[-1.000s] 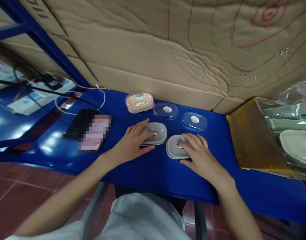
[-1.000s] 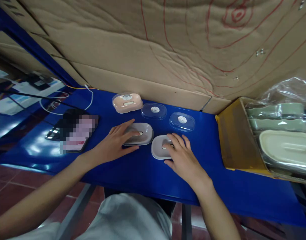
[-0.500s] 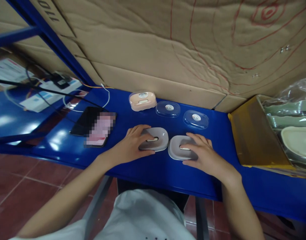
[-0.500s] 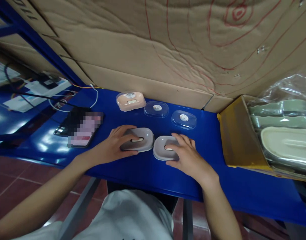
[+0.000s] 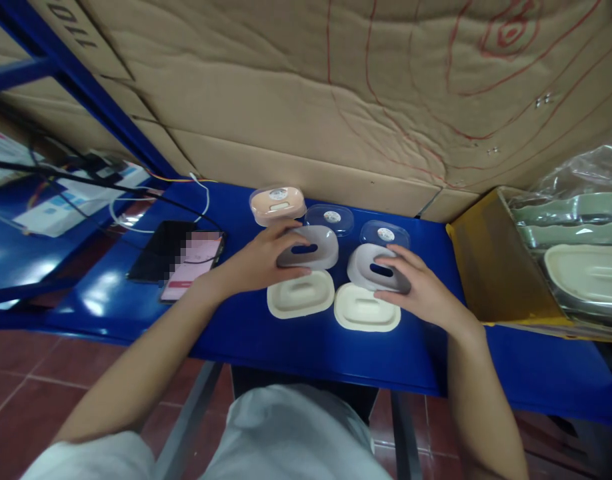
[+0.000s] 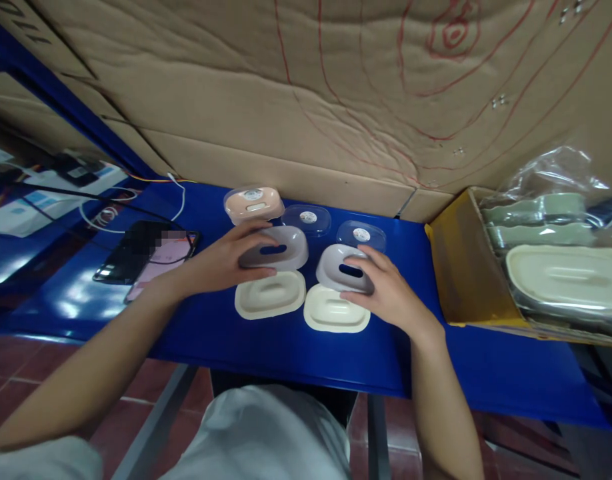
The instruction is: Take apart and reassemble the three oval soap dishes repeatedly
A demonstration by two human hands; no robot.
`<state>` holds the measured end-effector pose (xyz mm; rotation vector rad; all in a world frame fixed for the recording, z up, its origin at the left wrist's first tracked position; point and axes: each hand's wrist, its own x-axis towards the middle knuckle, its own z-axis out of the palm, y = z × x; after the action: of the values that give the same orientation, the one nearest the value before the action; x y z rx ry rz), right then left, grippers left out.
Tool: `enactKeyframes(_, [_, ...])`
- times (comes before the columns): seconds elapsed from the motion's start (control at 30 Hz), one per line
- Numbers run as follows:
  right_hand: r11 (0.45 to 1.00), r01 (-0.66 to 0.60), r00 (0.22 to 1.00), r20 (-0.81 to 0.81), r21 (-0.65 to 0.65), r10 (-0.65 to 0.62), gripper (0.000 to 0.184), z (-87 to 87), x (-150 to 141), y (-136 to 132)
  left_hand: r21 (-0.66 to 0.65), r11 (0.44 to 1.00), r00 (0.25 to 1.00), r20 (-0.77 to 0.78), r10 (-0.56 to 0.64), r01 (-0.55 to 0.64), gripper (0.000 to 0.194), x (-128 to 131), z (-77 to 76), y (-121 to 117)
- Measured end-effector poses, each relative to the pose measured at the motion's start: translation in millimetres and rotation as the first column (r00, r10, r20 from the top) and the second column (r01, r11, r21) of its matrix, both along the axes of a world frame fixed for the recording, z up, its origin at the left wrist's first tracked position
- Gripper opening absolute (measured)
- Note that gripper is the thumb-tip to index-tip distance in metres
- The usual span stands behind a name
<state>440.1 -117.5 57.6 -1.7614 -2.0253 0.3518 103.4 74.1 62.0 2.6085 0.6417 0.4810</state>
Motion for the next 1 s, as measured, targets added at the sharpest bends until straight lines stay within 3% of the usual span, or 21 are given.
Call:
enactKeyframes(0.1, [0.998,0.059,0.996,0.068,0.039,-0.061,0.054,-14.8,11.2,9.4,0.018,1.000,0.995,-0.098,-0.018,0.019,0.052,19.3,-4.5,21.3])
enactKeyframes(0.2, [0.997,0.081,0.993,0.087,0.017,-0.082,0.056,-25.2,18.4,15.4,-0.003,0.999,0.984,-0.173,-0.050,0.051,0.052,28.9,-11.0,27.9])
enactKeyframes(0.47, [0.999,0.038,0.994,0.103,0.010,-0.039,0.060,-34.3,8.5,16.5,-0.014,0.999,0.985,-0.163,-0.053,0.051,0.056,23.1,-29.8,11.7])
enactKeyframes(0.67, [0.993,0.055,0.985,0.158,0.106,-0.071,0.051,-32.4,-8.9,17.8,0.048,0.998,0.990,-0.136,-0.038,0.045,0.056,26.6,-23.4,8.3])
enactKeyframes(0.83, [0.988,0.046,0.963,0.256,0.146,-0.083,0.049,-27.7,-33.8,18.6,0.176,0.982,0.992,-0.091,0.084,-0.067,0.057,3.9,-9.1,-20.6])
enactKeyframes(1.0, [0.980,0.036,0.957,0.276,0.195,-0.090,0.041,-26.6,-47.0,16.3,0.241,0.960,0.983,-0.076,0.167,-0.144,0.035,-30.6,-21.5,-62.6])
